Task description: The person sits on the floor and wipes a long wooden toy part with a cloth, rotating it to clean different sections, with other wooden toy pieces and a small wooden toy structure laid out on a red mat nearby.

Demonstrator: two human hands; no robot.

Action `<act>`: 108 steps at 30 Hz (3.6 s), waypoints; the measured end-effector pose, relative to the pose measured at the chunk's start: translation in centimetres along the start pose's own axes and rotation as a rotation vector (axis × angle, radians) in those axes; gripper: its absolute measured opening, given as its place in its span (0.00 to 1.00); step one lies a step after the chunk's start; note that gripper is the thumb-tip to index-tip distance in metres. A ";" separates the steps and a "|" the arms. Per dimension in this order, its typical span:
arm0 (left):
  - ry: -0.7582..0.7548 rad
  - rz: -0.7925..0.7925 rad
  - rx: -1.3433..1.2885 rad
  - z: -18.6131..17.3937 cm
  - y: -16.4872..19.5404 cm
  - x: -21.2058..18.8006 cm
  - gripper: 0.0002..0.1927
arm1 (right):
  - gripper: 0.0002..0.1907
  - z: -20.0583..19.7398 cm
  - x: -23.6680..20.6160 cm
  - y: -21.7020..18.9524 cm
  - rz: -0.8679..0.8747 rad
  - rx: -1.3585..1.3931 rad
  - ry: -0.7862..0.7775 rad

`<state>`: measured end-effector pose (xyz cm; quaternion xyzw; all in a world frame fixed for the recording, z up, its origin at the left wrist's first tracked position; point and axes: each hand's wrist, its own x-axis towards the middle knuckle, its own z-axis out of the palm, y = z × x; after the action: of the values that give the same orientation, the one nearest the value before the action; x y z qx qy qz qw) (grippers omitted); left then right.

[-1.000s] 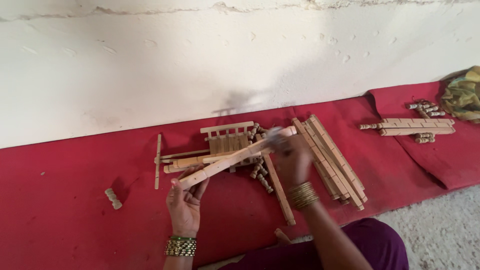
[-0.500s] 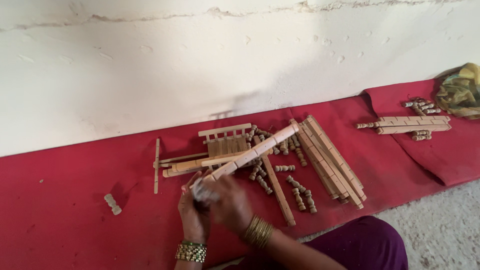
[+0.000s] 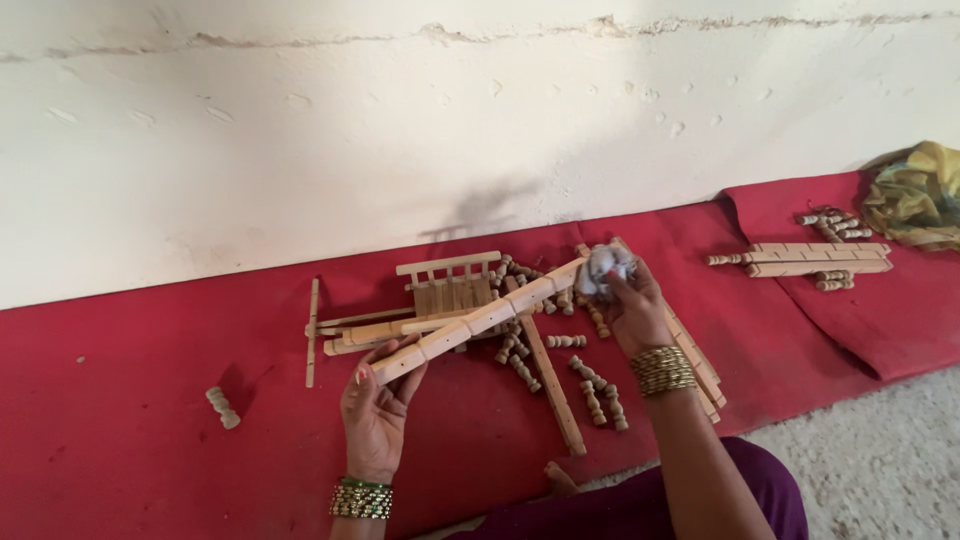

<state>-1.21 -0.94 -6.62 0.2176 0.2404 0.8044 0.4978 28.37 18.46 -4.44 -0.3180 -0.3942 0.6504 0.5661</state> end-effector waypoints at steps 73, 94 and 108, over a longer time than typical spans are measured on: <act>-0.010 0.050 0.183 -0.3 -0.9 -0.3 0.22 | 0.05 8.5 -2.7 3.9 -0.861 -1.013 0.192; 0.007 0.097 0.194 0.2 -0.7 -0.4 0.19 | 0.10 8.6 -2.0 3.1 -0.279 0.048 0.087; 0.024 0.034 0.163 -1.8 -3.3 -0.7 0.14 | 0.15 17.8 -12.2 7.9 -0.760 -1.046 -0.361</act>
<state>0.33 -0.61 -10.11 0.2520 0.3072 0.7930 0.4619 11.20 3.30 -3.04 -0.2758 -0.8304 0.1723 0.4524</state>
